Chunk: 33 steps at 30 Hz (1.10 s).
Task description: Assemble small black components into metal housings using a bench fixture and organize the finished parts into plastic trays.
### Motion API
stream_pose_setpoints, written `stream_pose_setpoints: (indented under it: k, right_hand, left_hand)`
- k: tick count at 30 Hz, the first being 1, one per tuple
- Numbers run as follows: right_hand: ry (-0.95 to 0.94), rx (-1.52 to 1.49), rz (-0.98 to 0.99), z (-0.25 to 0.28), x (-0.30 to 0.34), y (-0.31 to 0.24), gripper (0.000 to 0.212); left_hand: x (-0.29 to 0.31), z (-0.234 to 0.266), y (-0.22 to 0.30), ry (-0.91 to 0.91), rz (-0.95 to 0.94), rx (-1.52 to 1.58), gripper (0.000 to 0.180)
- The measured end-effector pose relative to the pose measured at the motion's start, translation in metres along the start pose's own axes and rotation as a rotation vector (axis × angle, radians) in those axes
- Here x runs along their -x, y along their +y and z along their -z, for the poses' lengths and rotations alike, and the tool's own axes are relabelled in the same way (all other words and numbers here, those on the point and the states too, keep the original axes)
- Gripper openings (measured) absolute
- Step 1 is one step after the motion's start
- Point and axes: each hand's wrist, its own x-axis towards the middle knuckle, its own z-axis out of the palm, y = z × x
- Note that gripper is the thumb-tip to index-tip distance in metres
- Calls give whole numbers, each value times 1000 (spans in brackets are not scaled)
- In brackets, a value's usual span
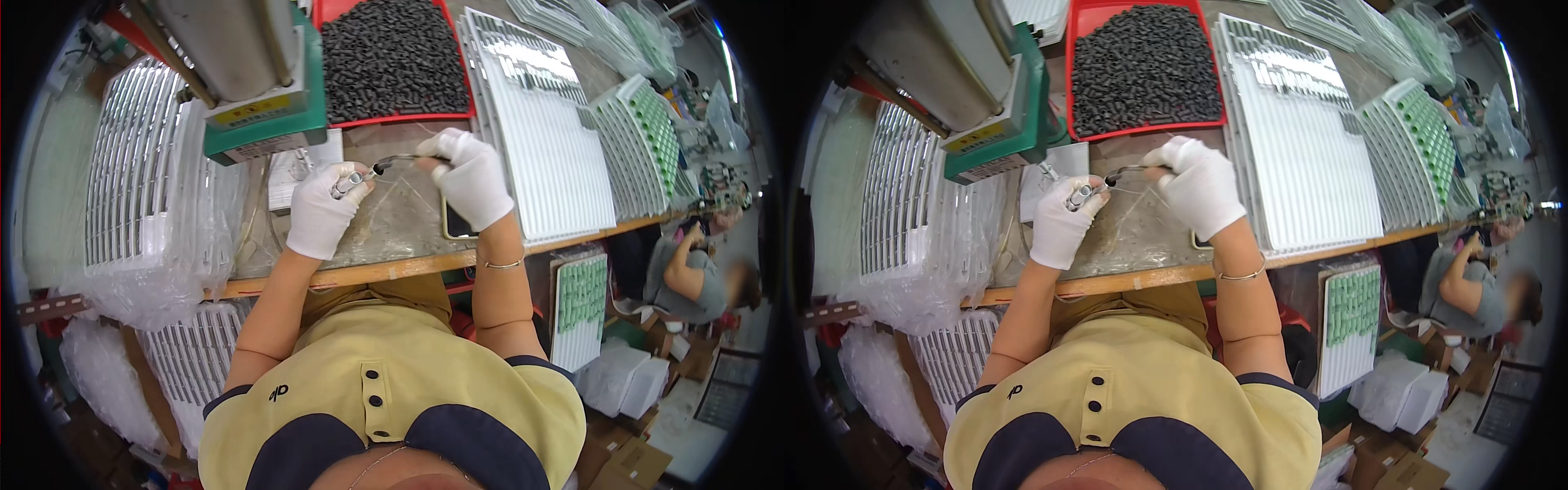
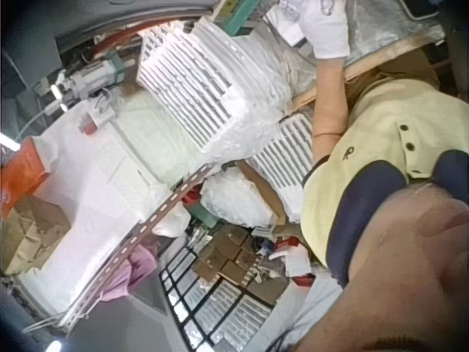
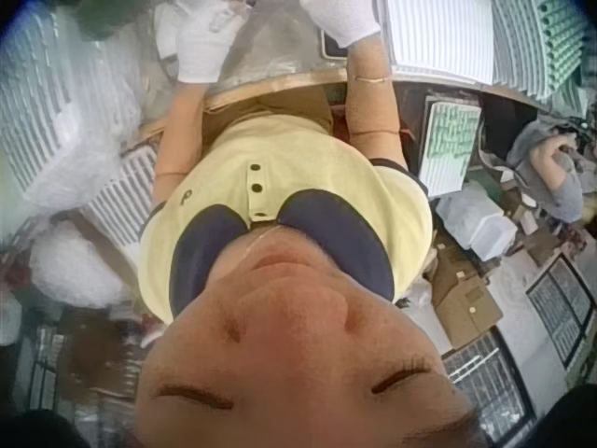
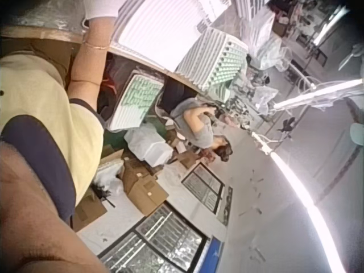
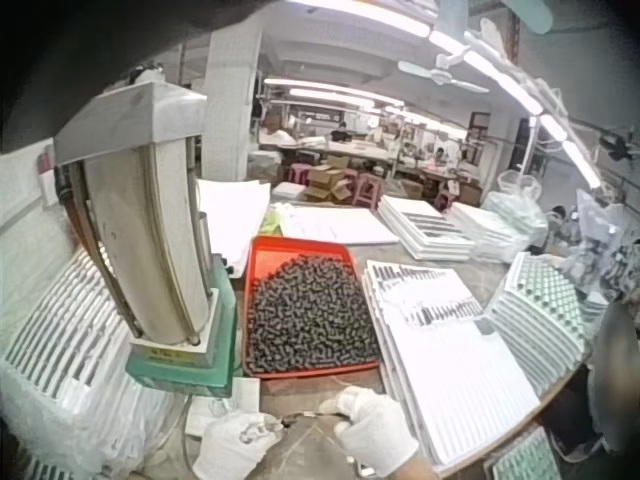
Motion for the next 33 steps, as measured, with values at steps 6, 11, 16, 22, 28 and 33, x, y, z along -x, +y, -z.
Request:
stream_pose_setpoints:
  k: [6, 11, 16, 22, 28, 33]
  right_hand:
    - [-73, 314, -6, 20, 27, -11, 10]
    - [-21, 127, -99, 66, 36, 11, 13]
    - [341, 348, -720, 136, 2, 162, 32]
    - [404, 561, -870, 168, -23, 275, 41]
    - [140, 772, -892, 184, -43, 296, 46]
    - [387, 492, -714, 187, -34, 237, 34]
  left_hand:
    - [8, -25, 14, -33, -162, -84, 17]
    - [15, -24, 20, -112, 66, 91, 14]
    - [12, -18, -8, -230, 446, 835, 14]
    - [4, -25, 7, -110, 319, 396, 20]
    - [0, -18, 11, -123, 261, 379, 22]
    - [6, -8, 1, -84, 216, 391, 22]
